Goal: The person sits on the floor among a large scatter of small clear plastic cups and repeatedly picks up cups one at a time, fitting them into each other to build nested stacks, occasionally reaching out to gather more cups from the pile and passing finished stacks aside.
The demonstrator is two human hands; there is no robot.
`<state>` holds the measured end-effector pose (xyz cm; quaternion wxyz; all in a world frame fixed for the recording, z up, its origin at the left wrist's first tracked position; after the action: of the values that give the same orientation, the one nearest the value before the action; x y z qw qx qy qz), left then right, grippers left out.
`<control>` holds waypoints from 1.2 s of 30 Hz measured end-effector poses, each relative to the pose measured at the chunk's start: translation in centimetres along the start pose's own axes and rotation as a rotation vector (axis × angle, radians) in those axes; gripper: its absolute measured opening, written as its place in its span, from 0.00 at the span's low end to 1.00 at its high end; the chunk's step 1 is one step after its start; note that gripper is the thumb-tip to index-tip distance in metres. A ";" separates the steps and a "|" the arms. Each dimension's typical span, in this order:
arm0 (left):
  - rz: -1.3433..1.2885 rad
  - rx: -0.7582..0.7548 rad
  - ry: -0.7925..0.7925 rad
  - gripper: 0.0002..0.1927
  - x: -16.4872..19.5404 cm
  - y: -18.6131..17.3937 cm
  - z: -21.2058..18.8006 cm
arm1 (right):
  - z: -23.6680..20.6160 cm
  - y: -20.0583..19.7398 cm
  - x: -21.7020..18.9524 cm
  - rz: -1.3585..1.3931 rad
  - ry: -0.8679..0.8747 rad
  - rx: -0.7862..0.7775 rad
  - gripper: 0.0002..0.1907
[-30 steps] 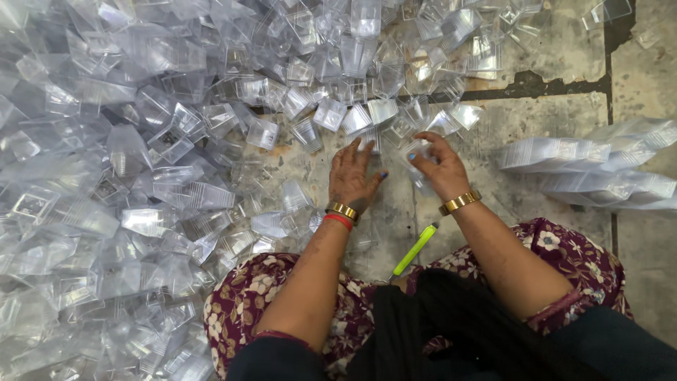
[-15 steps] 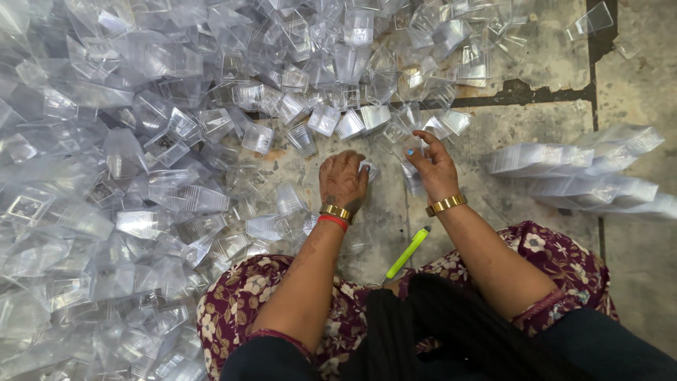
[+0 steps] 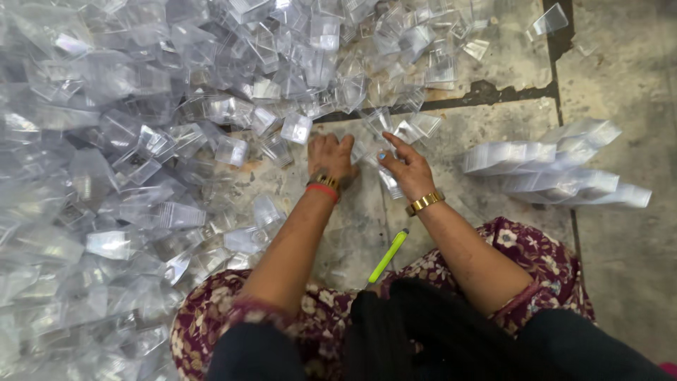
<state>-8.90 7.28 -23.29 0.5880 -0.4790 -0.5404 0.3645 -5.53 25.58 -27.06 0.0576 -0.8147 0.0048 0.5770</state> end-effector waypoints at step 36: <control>-1.461 0.079 -0.341 0.12 -6.8 -0.3 -7.2 | -3.4 4.4 -2.7 -0.046 -0.212 -0.481 0.25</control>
<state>-2.90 -0.42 -24.66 0.6052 0.0859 -0.7909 -0.0304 -3.60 20.72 -23.82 -0.1244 -0.7400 -0.1571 0.6421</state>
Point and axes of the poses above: each hand's wrist, its own z-axis towards the middle knuckle, its own y-axis out of the palm, x = y × z, the point moved 5 cm from there along z, towards the middle knuckle, and after that the axes turned 3 degrees about x, right-handed, at the moved point
